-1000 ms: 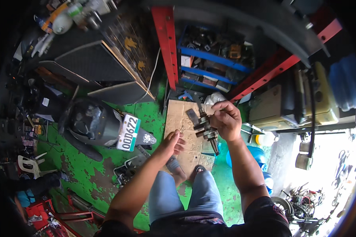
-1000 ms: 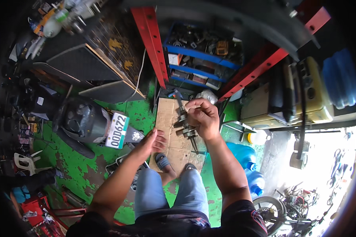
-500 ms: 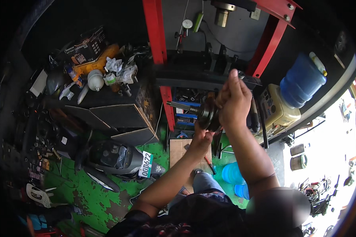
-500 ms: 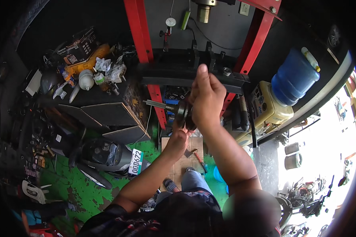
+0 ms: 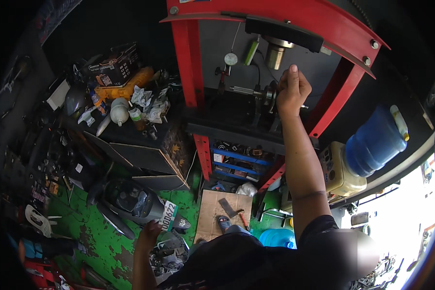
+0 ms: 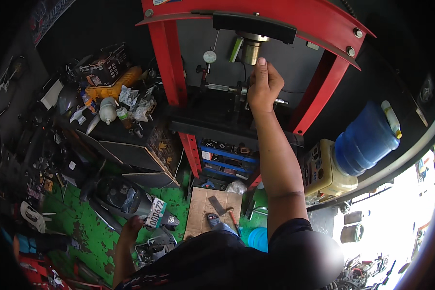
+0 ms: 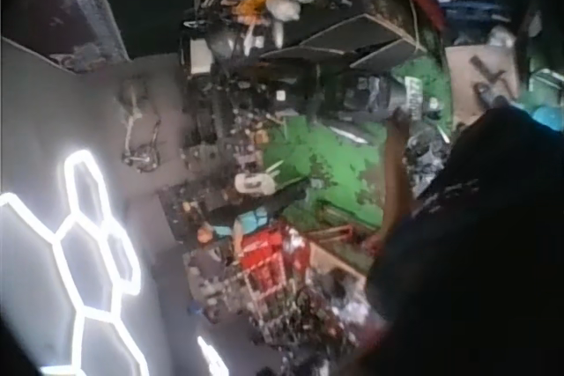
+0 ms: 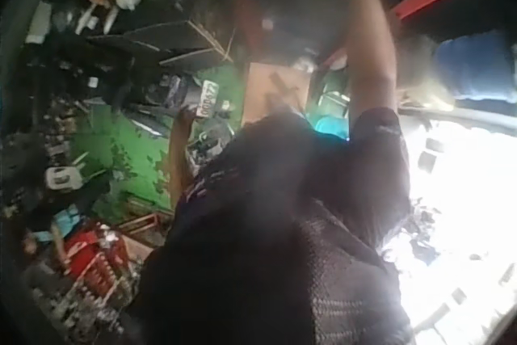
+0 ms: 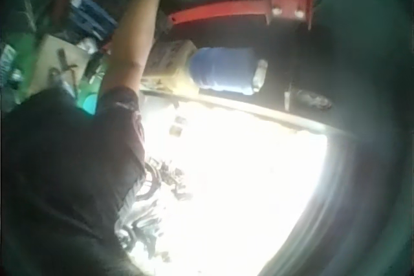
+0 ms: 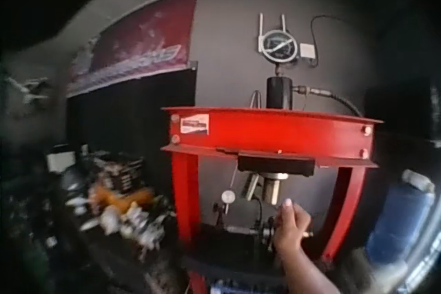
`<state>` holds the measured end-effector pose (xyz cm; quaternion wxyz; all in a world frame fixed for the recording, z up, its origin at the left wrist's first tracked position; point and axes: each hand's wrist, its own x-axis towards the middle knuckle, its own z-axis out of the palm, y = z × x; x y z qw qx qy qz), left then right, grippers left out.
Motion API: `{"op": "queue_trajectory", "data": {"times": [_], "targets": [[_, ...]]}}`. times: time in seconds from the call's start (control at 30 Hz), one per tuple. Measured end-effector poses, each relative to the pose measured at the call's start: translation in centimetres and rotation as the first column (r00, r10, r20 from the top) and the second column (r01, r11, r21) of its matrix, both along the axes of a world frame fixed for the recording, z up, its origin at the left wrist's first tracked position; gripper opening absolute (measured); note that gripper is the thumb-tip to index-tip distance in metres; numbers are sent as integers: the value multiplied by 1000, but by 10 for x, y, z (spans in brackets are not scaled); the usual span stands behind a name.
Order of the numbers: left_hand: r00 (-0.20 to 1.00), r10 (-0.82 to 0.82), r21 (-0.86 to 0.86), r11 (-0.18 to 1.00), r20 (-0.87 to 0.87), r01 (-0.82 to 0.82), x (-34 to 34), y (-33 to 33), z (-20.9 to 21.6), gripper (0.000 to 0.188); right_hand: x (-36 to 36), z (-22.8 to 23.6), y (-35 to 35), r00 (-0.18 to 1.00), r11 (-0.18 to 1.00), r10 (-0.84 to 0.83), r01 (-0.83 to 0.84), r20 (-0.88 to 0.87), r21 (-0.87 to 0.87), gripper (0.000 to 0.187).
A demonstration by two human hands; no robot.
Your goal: The person uses a hammer and a metal block to tap a bearing onto a shaft. They then place the shaft into a red hydraulic press and adjust a dial indicator gauge attached to the press. The person rotates the shaft and makes fine adjustments to the gauge and the shaft position throughout the clip.
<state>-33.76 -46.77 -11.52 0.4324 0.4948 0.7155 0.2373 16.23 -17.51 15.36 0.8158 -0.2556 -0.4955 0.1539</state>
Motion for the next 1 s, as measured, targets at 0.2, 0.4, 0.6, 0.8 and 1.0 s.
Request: {"op": "queue_trajectory", "data": {"times": [0.2, 0.4, 0.6, 0.8, 1.0], "targets": [[882, 136, -257, 927, -451, -275, -27, -119, -76, 55, 25, -27, 57, 1000, 1000, -12, 12, 17, 21, 45], [967, -109, -566, 824, -229, -41, -26, -164, -143, 43, 33, -45, 80, 996, 997, -81, 81, -28, -21, 45], [629, -569, -223, 809, -530, 544, -71, -223, -229, 53, 18, -60, 92, 999, 999, -23, 24, 39, -37, 40], [982, 41, -604, 784, -186, -147, -37, -128, -133, 55, 55, -63, 78, 971, 984, 94, -58, 219, -168, 20], [977, -110, -531, 847, -185, -5, -78, -125, -162, 55, 30, -58, 37, 742, 885, -370, 464, 559, -30, 13]]}}
